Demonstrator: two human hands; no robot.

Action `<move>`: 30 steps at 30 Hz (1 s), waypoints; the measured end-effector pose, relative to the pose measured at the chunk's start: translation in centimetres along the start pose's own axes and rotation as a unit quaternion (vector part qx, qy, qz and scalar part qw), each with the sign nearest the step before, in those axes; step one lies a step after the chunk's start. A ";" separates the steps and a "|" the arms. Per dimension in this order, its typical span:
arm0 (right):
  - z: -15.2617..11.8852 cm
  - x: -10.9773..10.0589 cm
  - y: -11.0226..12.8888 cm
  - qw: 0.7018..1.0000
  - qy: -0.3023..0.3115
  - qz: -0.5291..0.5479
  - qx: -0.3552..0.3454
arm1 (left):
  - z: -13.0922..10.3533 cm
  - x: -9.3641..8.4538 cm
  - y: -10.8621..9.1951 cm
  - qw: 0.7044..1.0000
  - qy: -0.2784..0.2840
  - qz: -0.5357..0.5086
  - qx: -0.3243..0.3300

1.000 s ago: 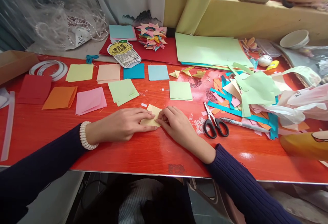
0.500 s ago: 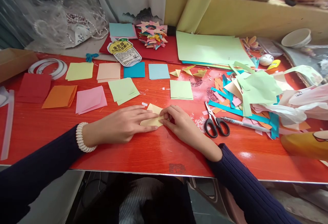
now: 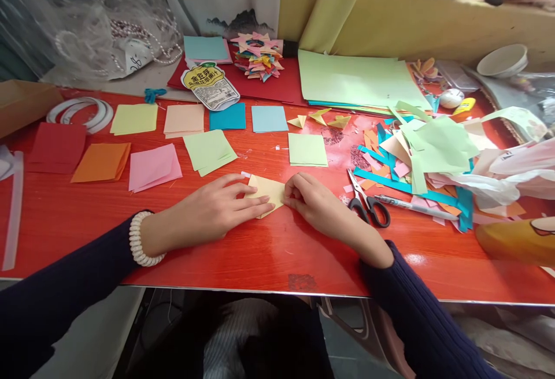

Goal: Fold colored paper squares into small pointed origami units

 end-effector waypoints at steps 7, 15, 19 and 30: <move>0.1 -2.8 -1.3 0.995 -0.048 -0.065 -0.051 | -0.2 -0.1 0.3 0.999 0.019 -0.041 0.022; -1.7 -0.2 2.8 0.967 -0.023 -0.077 -0.243 | -0.3 -0.2 1.8 0.994 -0.051 -0.086 0.036; -2.6 0.2 4.7 0.946 -0.033 -0.088 -0.311 | -0.2 -0.3 1.2 0.993 -0.073 -0.057 0.067; -2.2 0.5 4.9 0.960 -0.042 -0.059 -0.271 | -0.4 -0.9 -0.1 0.995 -0.046 -0.030 0.084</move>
Point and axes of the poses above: each hand's wrist, its own z-axis towards the middle knuckle, its own x-axis out of the palm, y = z × x, the point moved 8 cm from there along z, towards the middle knuckle, and after that the axes turned 10 degrees about -y, right-handed, at the moved point
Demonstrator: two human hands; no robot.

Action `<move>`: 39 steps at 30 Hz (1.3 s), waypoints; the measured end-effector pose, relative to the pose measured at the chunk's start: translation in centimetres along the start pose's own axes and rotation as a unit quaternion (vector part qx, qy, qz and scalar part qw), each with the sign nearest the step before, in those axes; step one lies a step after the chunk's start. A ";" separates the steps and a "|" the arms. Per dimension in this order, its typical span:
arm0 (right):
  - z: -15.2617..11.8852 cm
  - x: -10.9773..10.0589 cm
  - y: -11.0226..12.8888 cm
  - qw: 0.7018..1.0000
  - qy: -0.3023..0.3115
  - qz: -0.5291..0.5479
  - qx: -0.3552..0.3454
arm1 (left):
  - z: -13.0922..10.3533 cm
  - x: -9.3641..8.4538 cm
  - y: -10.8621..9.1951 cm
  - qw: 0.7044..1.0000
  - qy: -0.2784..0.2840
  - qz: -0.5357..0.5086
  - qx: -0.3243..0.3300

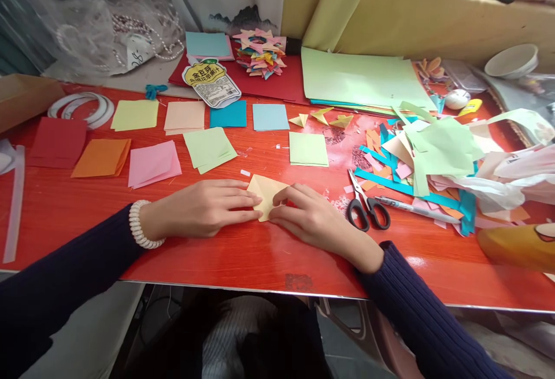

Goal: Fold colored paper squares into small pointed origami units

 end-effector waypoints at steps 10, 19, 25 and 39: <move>0.6 0.7 -1.6 0.982 0.012 0.086 0.168 | -0.1 0.2 1.1 0.995 0.003 -0.071 -0.075; 0.4 0.9 -2.3 0.974 -0.031 0.064 0.214 | -0.3 0.4 0.4 0.999 0.014 -0.048 -0.016; 0.4 1.1 -2.4 0.973 -0.040 0.042 0.224 | -0.1 0.3 0.0 1.000 -0.004 -0.002 0.001; 0.2 1.5 -2.9 0.972 -0.026 0.046 0.230 | -0.4 0.6 0.4 0.996 0.066 -0.039 -0.041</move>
Point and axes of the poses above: each hand's wrist, its own z-axis towards the middle knuckle, its own x-axis out of the palm, y = z × x, the point moved 8 cm from there along z, towards the middle knuckle, and after that the axes turned 10 degrees about -y, right-handed, at the moved point
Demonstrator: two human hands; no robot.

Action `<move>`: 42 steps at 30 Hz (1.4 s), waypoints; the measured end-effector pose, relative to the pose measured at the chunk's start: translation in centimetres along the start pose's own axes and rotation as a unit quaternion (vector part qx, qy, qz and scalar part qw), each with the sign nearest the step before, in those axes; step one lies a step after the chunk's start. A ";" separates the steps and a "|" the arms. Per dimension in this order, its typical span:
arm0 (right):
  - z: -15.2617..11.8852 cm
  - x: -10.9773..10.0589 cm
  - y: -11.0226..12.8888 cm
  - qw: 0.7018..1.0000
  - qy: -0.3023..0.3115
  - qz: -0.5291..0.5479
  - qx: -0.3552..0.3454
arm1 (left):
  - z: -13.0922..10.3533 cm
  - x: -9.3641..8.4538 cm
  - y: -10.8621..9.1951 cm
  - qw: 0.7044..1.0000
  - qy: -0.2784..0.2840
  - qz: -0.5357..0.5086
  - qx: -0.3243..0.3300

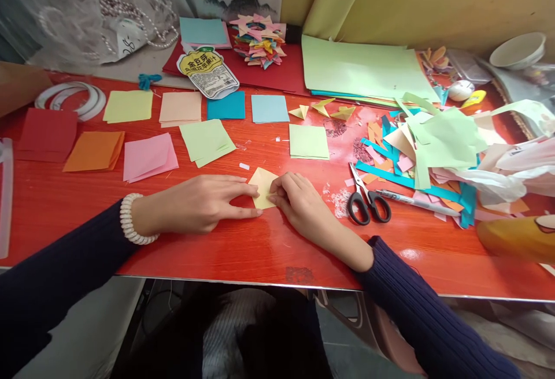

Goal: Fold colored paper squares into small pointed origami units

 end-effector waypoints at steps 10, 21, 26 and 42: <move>0.1 -0.1 0.2 1.000 0.004 -0.001 -0.020 | -0.3 -0.3 1.5 0.996 -0.014 -0.072 -0.059; 0.1 -0.3 0.3 1.000 -0.012 -0.013 -0.017 | 0.3 -0.5 -0.3 1.000 -0.031 0.003 0.003; 0.2 -1.1 -0.7 0.997 -0.063 -0.039 -0.012 | 0.2 -0.5 -0.5 0.998 -0.041 -0.037 0.018; -1.3 -1.6 2.0 0.965 0.039 -0.104 -0.239 | -0.5 -0.4 1.7 0.993 -0.076 -0.085 0.018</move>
Point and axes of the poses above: each hand's wrist, its own z-axis towards the middle knuckle, its own x-axis out of the palm, y = z × x, the point moved 8 cm from there along z, towards the middle knuckle, and after that the axes turned 10 degrees about -y, right-handed, at the moved point
